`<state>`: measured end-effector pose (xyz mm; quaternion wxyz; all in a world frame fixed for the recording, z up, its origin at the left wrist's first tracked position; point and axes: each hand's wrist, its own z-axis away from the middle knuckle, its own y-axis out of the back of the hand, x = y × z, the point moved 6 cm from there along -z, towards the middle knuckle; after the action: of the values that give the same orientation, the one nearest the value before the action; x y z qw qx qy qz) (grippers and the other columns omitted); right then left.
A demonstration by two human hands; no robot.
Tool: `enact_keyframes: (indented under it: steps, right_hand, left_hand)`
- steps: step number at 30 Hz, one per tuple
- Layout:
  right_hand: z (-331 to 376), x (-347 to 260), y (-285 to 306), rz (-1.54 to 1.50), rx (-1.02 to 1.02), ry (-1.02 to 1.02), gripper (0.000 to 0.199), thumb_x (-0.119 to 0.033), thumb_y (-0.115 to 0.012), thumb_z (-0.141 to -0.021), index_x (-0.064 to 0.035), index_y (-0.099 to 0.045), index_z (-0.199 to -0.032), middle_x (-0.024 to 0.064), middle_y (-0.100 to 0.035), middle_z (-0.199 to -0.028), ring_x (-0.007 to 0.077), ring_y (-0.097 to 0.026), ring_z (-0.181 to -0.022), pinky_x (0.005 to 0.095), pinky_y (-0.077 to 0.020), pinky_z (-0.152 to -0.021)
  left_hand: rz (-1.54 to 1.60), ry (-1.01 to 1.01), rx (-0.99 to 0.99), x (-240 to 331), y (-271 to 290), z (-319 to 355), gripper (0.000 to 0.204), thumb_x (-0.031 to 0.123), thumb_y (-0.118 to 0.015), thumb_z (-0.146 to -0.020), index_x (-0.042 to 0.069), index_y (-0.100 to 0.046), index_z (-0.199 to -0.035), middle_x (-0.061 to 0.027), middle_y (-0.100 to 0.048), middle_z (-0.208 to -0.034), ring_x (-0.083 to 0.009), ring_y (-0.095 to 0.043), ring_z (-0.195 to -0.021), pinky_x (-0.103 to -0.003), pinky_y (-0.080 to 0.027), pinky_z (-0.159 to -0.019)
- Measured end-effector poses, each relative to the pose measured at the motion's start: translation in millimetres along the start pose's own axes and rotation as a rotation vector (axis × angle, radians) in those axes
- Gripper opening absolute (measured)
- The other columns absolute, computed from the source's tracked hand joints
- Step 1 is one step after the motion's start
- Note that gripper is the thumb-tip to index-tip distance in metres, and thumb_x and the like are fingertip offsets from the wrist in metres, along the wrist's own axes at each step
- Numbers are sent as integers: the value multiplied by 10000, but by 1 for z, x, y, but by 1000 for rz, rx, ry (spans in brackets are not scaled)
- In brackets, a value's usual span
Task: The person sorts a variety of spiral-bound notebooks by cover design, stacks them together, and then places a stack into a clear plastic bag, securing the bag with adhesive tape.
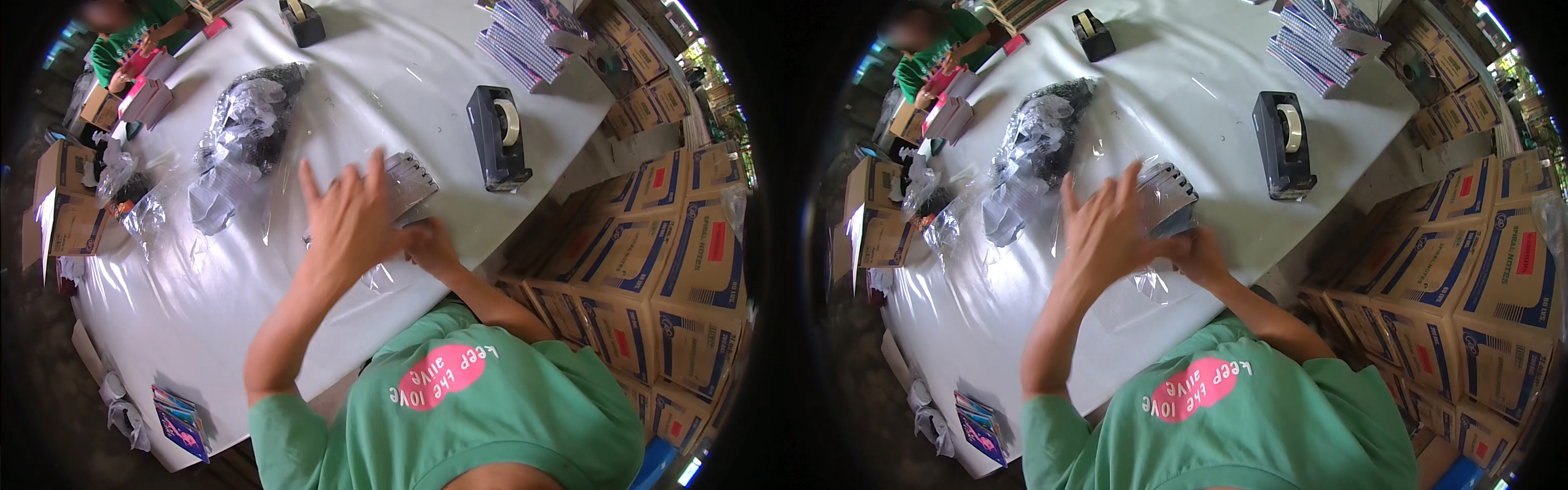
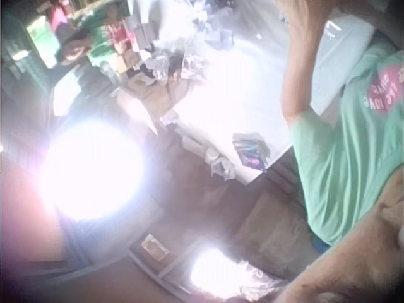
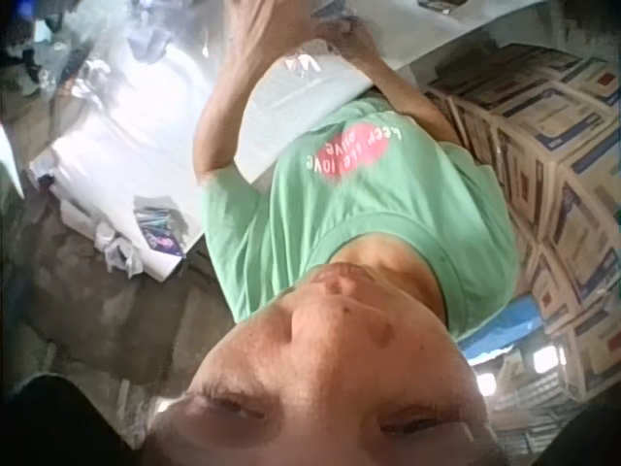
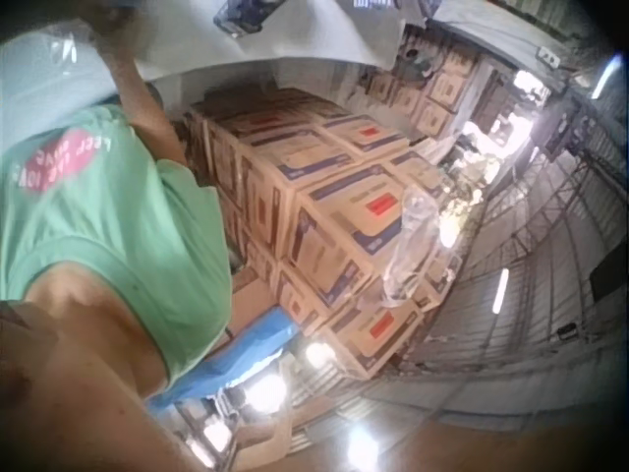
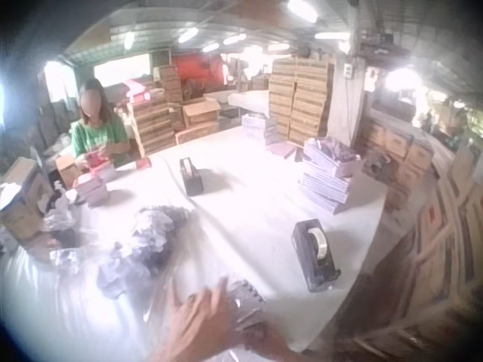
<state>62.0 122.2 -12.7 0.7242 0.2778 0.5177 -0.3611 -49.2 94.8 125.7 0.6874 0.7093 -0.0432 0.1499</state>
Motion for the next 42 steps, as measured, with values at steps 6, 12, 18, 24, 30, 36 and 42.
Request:
enact_keyframes:
  steps: [6,12,18,24,30,36,42]
  right_hand:
    - [39,58,-66,-144,-977,-244,417,-275,-716,-784,-84,-584,-1131,45,-634,-919,90,-591,-778,245,-486,-648]
    - [-29,54,-34,-878,-650,224,633,-127,-628,-830,-127,-304,-1374,84,-436,-1320,173,-379,-1259,357,-359,-1010]
    - [-25,1,22,-311,-585,53,878,-107,-754,-708,-124,-222,-1406,89,-339,-1389,244,-368,-1260,415,-408,-1005]
    - [-8,-78,57,457,-278,1026,1077,-162,-807,-617,-289,-130,-1444,95,-119,-1491,298,-242,-1338,539,-334,-1029]
    - [46,-158,35,1160,-486,1487,247,-208,-756,-645,-242,-667,-872,17,-306,-1446,281,-194,-1371,526,-137,-1112]
    - [44,-184,6,1051,-460,1211,125,-229,-780,-606,-160,-677,-620,88,-370,-1412,328,-188,-1370,567,-114,-1083]
    - [-6,-129,91,457,-246,1095,1032,-467,-809,-497,-77,-258,-1277,145,-125,-1495,276,-83,-1394,448,-93,-1111]
  left_hand:
    - [212,-49,49,8,25,-28,1008,241,-735,-562,165,-214,-1422,-153,-597,-1024,-307,-613,-884,-435,-417,-822]
    - [1043,-88,388,-55,23,69,974,106,-803,-541,24,-311,-1377,-143,-549,-1105,-267,-511,-1033,-409,-382,-928]
    - [488,-52,440,-79,-105,105,742,90,-761,-645,89,-417,-1303,-135,-467,-1284,-290,-422,-1226,-405,-336,-1011]
    - [978,181,670,-73,-94,96,808,273,-824,-631,123,-408,-1307,-192,-401,-1341,-346,-339,-1280,-433,-320,-1034]
    - [271,-212,886,-14,20,90,529,365,-838,-537,239,-631,-1008,-100,-439,-1333,-357,-251,-1337,-613,-49,-1074]
    - [134,-477,890,9,40,94,363,433,-827,-494,174,-672,-696,-58,-509,-1241,-333,-255,-1342,-637,-21,-1063]
    - [746,-183,858,-82,-15,115,1395,528,-869,-322,72,-139,-1420,-230,-147,-1449,-327,-199,-1356,-473,-148,-1105]
